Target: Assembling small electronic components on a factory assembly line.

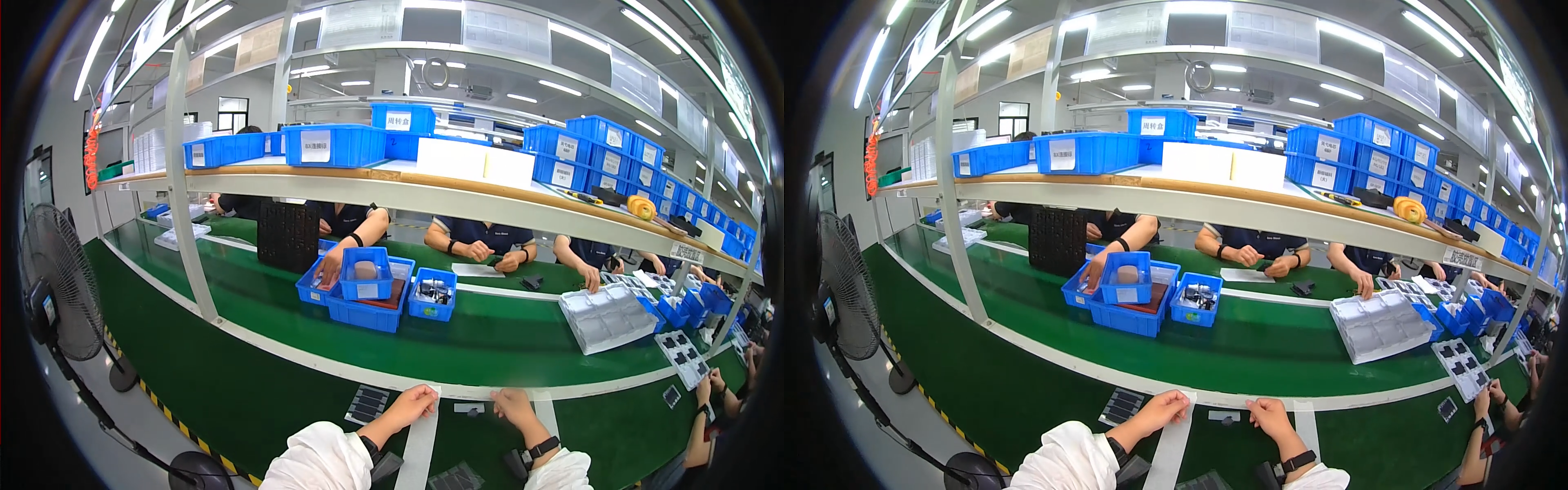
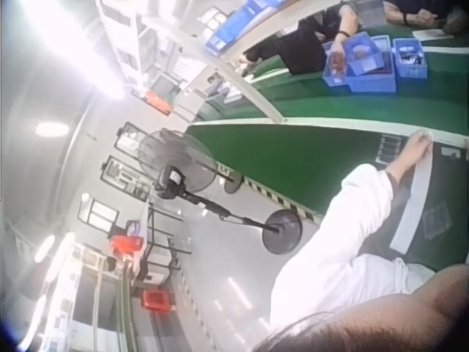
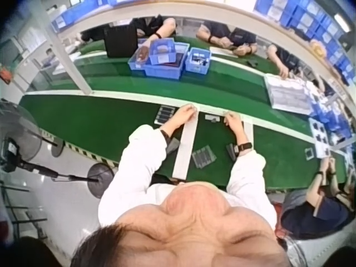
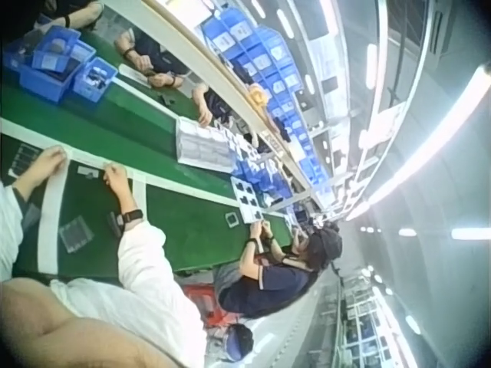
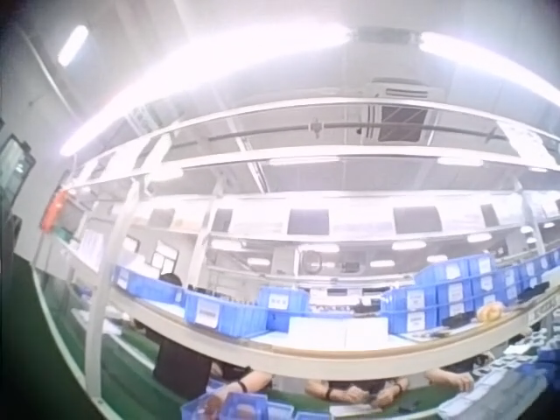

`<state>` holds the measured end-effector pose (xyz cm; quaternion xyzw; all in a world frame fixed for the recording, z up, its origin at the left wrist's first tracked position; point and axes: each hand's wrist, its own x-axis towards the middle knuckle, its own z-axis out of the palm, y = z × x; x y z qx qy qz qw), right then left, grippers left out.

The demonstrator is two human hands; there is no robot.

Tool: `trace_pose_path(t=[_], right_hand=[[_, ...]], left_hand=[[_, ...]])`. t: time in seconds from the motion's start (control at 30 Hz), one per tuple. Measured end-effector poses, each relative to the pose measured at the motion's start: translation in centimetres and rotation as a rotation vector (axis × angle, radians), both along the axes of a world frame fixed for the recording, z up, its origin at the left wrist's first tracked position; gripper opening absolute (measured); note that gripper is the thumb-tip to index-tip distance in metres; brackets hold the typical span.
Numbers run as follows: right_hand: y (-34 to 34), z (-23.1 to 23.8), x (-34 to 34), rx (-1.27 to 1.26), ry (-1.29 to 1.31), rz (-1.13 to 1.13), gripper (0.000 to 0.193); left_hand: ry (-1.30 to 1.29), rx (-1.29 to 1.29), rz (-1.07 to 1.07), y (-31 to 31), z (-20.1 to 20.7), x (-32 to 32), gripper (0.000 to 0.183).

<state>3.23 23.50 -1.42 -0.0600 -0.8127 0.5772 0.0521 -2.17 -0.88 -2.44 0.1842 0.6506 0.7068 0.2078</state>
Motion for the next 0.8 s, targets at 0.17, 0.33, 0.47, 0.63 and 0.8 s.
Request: trace_pose_path(t=[0.17,0.33,0.47,0.63,0.8], right_hand=[[-0.1,0.2,-0.3,0.037,-0.006,-0.013,0.032],[0.3,-0.5,-0.7,-0.016,-0.002,-0.004,0.031],[0.1,-0.3,-0.3,0.005,-0.023,-0.001,0.032],[-0.4,0.2,0.2,0.027,-0.036,-0.018,0.034],[-0.4,0.5,-0.1,0.022,-0.020,-0.013,0.032]], left_hand=[[-0.016,-0.032,-0.022,0.0,-0.1,-0.5,0.012],[0.001,-0.038,-0.038,0.3,-0.1,-0.4,0.012],[0.041,-0.054,-0.061,0.3,-0.4,-0.2,0.012],[0.029,-0.040,-0.102,0.3,-0.7,-0.1,0.014],[0.053,-0.003,-0.101,0.4,-0.4,-0.2,0.014]])
